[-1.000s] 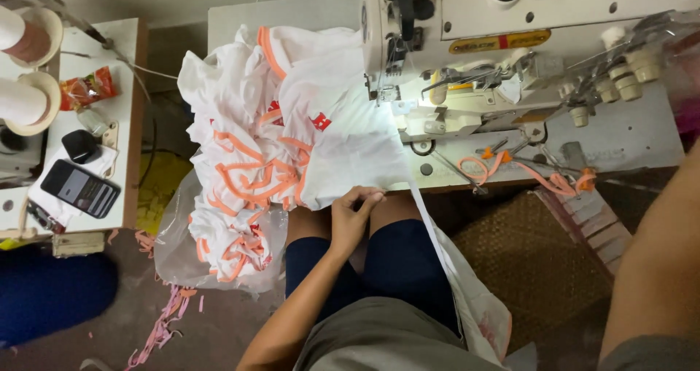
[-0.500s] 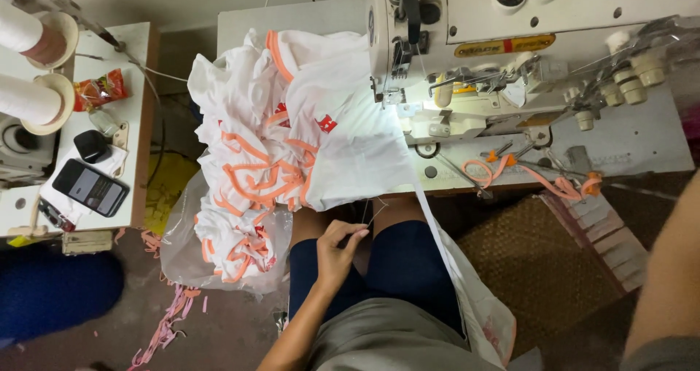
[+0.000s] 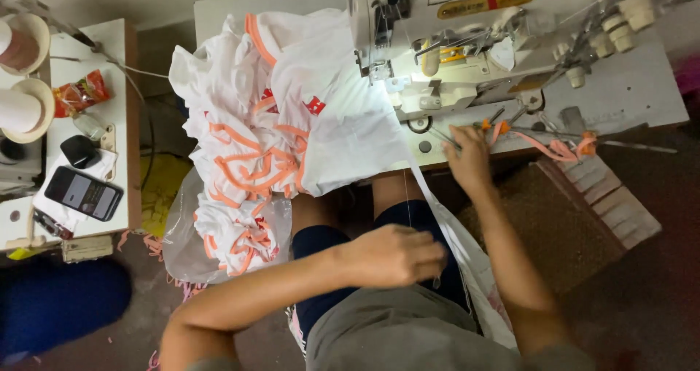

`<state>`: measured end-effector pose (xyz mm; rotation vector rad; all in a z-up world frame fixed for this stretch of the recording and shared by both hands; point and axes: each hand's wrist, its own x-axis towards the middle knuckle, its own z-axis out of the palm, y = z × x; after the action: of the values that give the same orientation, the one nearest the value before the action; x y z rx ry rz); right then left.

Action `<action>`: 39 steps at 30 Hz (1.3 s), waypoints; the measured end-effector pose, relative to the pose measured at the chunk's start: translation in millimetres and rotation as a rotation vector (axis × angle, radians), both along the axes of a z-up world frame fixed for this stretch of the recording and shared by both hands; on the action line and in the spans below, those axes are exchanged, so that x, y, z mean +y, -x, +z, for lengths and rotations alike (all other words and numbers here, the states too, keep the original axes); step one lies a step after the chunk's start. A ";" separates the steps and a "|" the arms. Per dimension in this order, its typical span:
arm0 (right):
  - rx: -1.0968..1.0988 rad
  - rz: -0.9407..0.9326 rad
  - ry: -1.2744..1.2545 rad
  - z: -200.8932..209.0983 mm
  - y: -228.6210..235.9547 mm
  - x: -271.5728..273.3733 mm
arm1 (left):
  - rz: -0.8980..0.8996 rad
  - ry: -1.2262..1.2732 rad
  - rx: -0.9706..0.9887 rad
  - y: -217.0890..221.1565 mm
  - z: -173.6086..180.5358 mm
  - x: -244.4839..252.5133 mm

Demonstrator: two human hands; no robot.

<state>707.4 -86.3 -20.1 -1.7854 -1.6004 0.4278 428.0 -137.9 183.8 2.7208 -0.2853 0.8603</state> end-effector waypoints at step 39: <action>1.313 -0.077 0.180 68.4 94.7 32.2 | 0.889 1.197 -0.049 -6.3 -136.4 91.2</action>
<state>612.7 -54.1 48.3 -1.1435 -0.5490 1.3655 434.4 -46.7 47.4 1.5774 1.1336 0.8452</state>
